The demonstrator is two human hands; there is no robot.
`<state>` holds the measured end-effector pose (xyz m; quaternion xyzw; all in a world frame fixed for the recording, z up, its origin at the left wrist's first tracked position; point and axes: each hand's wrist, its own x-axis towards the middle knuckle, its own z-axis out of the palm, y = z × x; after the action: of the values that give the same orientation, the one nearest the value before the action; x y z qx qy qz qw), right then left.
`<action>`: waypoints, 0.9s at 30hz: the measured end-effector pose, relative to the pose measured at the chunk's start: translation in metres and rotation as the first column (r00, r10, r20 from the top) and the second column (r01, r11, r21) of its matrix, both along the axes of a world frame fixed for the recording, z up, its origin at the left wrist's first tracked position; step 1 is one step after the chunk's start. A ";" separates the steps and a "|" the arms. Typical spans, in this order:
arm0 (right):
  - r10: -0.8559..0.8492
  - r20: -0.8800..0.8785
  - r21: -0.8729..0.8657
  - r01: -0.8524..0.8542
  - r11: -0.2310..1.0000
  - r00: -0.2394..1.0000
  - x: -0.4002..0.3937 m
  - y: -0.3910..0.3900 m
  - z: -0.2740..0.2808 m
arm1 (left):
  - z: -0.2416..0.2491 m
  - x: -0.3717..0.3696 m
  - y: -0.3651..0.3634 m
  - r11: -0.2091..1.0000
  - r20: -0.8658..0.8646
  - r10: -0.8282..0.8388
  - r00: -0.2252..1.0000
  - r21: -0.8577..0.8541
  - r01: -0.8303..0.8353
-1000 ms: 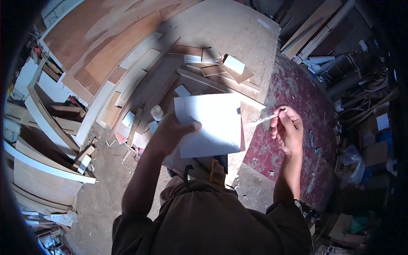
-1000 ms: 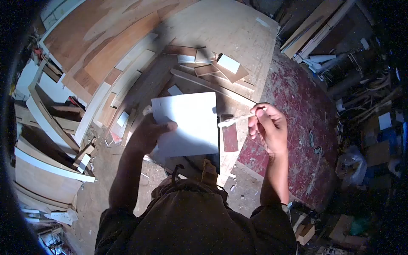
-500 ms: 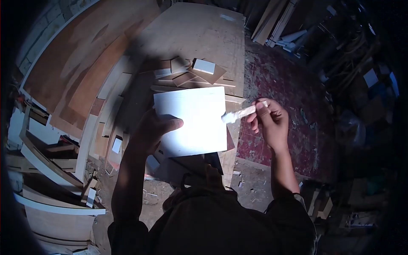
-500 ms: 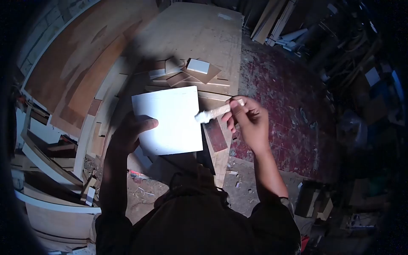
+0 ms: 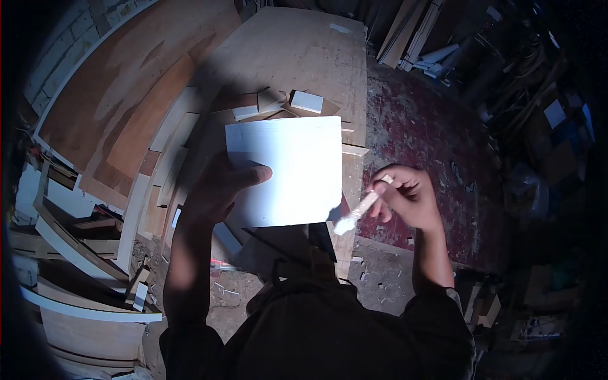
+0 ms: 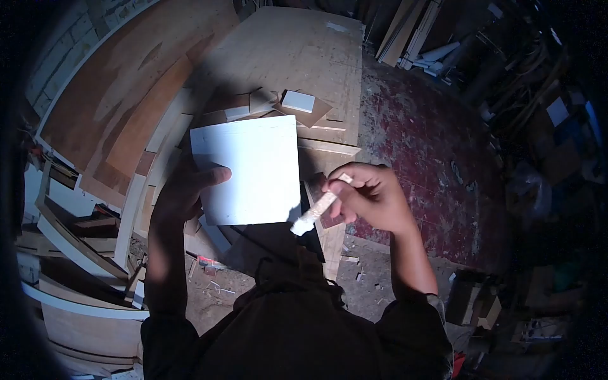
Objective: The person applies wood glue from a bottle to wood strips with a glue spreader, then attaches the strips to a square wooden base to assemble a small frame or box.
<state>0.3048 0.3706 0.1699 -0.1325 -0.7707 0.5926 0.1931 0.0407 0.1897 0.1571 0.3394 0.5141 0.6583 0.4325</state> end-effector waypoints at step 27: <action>-0.279 -0.172 -0.174 0.250 0.953 0.945 -0.011 -0.002 -0.006 | -0.034 0.004 -0.012 0.991 0.031 -0.069 0.997 -0.112 0.072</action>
<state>0.2941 0.3682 0.1641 -0.1904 -0.6766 0.6274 0.3352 0.0448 0.1778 0.1229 0.3233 0.5322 0.6170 0.4812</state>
